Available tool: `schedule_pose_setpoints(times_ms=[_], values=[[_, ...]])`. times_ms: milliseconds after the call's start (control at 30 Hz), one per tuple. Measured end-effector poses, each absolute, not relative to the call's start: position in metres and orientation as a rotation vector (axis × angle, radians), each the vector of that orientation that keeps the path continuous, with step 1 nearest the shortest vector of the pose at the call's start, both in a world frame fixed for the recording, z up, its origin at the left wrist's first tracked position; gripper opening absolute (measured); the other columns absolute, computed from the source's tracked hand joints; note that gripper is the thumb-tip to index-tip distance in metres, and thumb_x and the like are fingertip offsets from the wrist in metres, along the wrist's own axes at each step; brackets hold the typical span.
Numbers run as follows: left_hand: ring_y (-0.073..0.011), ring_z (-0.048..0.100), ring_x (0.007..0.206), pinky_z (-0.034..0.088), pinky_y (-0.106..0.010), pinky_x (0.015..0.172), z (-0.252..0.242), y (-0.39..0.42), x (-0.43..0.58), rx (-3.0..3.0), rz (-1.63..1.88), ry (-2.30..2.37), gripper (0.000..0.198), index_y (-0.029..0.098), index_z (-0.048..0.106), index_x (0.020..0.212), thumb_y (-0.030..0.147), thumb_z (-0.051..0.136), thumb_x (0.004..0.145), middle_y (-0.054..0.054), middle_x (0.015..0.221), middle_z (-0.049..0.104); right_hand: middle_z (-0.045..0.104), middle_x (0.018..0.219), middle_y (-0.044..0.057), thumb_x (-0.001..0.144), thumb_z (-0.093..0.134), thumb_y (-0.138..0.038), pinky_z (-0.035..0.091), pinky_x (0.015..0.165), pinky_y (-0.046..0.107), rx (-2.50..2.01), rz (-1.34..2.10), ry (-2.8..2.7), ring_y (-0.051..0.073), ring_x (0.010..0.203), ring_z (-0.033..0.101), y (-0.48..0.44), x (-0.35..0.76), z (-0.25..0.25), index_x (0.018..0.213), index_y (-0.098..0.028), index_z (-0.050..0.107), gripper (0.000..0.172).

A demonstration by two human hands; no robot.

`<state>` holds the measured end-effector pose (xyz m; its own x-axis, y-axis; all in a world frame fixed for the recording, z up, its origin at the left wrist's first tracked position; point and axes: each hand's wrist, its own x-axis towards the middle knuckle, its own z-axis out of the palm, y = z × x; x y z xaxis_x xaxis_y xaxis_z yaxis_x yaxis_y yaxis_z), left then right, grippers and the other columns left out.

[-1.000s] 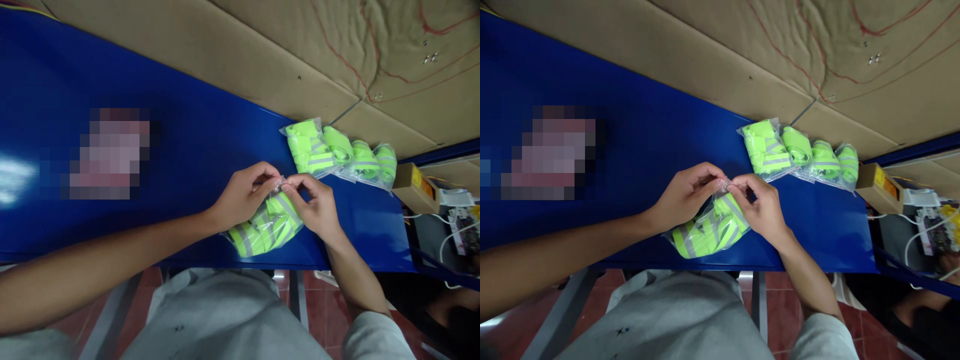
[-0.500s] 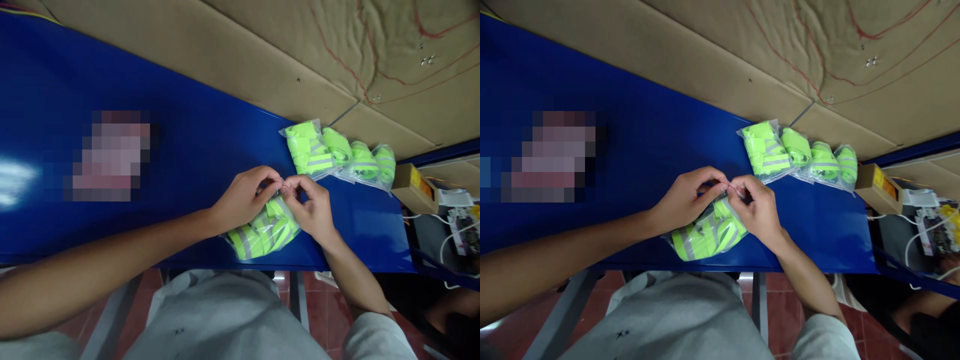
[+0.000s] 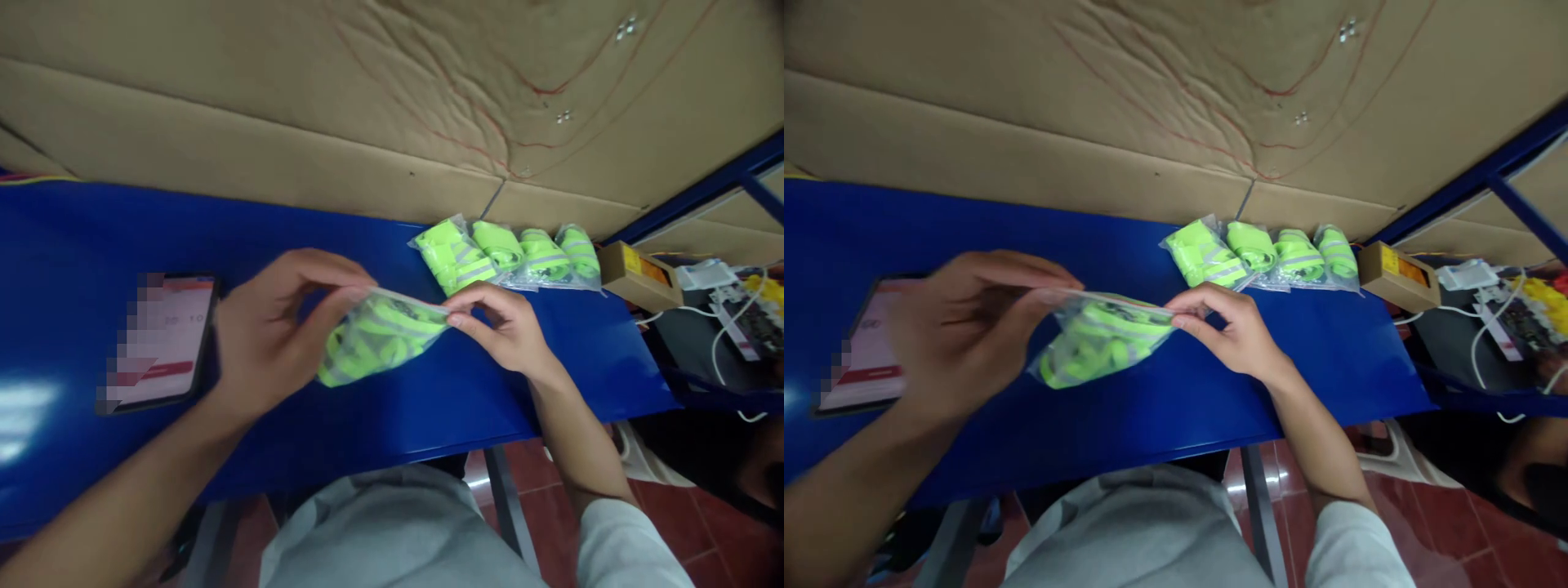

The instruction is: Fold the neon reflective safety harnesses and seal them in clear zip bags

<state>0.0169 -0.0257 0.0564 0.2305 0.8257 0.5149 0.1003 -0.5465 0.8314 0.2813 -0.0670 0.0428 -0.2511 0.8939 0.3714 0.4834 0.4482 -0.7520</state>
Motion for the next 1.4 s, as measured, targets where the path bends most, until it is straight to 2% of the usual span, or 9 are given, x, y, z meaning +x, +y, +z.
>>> schedule_pose_setpoints(times_ms=[233,433,533,633,733,867,1100,1267,1400], values=[[-0.0255,0.07,0.09,0.056,-0.051,0.081,0.056,-0.031,0.003,2.056,1.386,0.997,0.035,0.051,0.074,0.106,0.025,0.075,0.082,0.013,0.105,0.075,0.07,0.1,0.006,0.102,0.055,-0.017,0.054,0.08,0.032,-1.007,0.241,-1.992,0.017,0.088,0.065,-0.068,0.273,0.036,0.11,-0.022,0.067,0.015],[-0.0261,0.077,0.091,0.065,-0.046,0.073,0.022,-0.059,-0.028,2.708,1.129,0.862,0.076,0.053,0.052,0.144,0.013,0.07,0.082,0.013,0.123,0.073,0.072,0.097,0.008,0.102,0.051,-0.012,0.049,0.086,0.035,-0.97,0.081,-2.204,0.019,0.093,0.066,-0.063,0.274,0.019,0.105,-0.018,0.067,0.017],[-0.0257,0.074,0.108,0.065,-0.042,0.089,0.003,-0.07,-0.028,2.8,0.923,0.862,0.047,0.036,0.065,0.131,0.012,0.064,0.09,0.0,0.132,0.071,0.072,0.098,0.007,0.101,0.054,-0.014,0.046,0.087,0.035,-1.024,0.236,-2.405,0.019,0.094,0.065,-0.06,0.274,0.014,0.1,-0.018,0.069,0.016],[-0.0236,0.072,0.111,0.063,-0.033,0.086,-0.008,-0.065,-0.015,2.83,0.673,0.946,0.014,0.019,0.065,0.101,0.013,0.052,0.099,-0.014,0.143,0.059,0.072,0.106,0.008,0.1,0.055,-0.013,0.045,0.092,0.036,-1.082,0.256,-2.466,0.02,0.102,0.064,-0.055,0.285,0.011,0.104,-0.018,0.071,0.017],[-0.0206,0.072,0.104,0.062,-0.028,0.077,-0.01,-0.042,-0.001,2.798,0.518,0.941,0.015,0.017,0.059,0.096,0.015,0.045,0.102,-0.016,0.15,0.05,0.066,0.132,0.01,0.098,0.053,-0.011,0.042,0.105,0.042,-1.204,0.099,-2.414,0.025,0.125,0.058,-0.046,0.308,0.009,0.119,-0.019,0.07,0.028],[-0.0211,0.069,0.106,0.061,-0.033,0.088,-0.008,0.003,0.013,2.757,0.533,0.848,0.014,0.017,0.059,0.1,0.011,0.047,0.096,-0.016,0.148,0.05,0.051,0.154,0.013,0.1,0.056,-0.024,0.04,0.109,0.054,-1.518,-0.09,-2.352,0.034,0.14,0.047,-0.035,0.328,-0.001,0.139,-0.022,0.062,0.04],[-0.0235,0.062,0.126,0.056,-0.034,0.101,-0.017,0.056,0.035,2.718,0.583,0.733,0.024,0.016,0.062,0.102,0.004,0.053,0.085,-0.016,0.147,0.051,0.052,0.153,0.019,0.105,0.045,-0.034,0.046,0.102,0.055,-1.822,-0.374,-2.096,0.038,0.137,0.05,-0.024,0.298,-0.031,0.146,-0.016,0.057,0.047],[-0.0288,0.032,0.155,0.034,-0.052,0.126,-0.02,0.048,0.023,2.758,0.574,0.935,0.043,0.015,0.058,0.125,-0.002,0.047,0.087,-0.018,0.159,0.041,0.048,0.155,0.021,0.106,0.045,-0.036,0.046,0.104,0.056,-1.76,-0.483,-2.085,0.039,0.139,0.049,-0.019,0.298,-0.04,0.151,-0.015,0.051,0.05],[-0.0274,0.041,0.149,0.04,-0.051,0.121,-0.006,0.011,-0.013,2.743,0.713,1.069,0.047,0.019,0.048,0.142,0.007,0.046,0.097,-0.016,0.157,0.044,0.046,0.157,0.021,0.103,0.051,-0.036,0.042,0.11,0.057,-1.577,-0.481,-2.037,0.04,0.142,0.046,-0.022,0.299,-0.037,0.148,-0.013,0.053,0.05]])
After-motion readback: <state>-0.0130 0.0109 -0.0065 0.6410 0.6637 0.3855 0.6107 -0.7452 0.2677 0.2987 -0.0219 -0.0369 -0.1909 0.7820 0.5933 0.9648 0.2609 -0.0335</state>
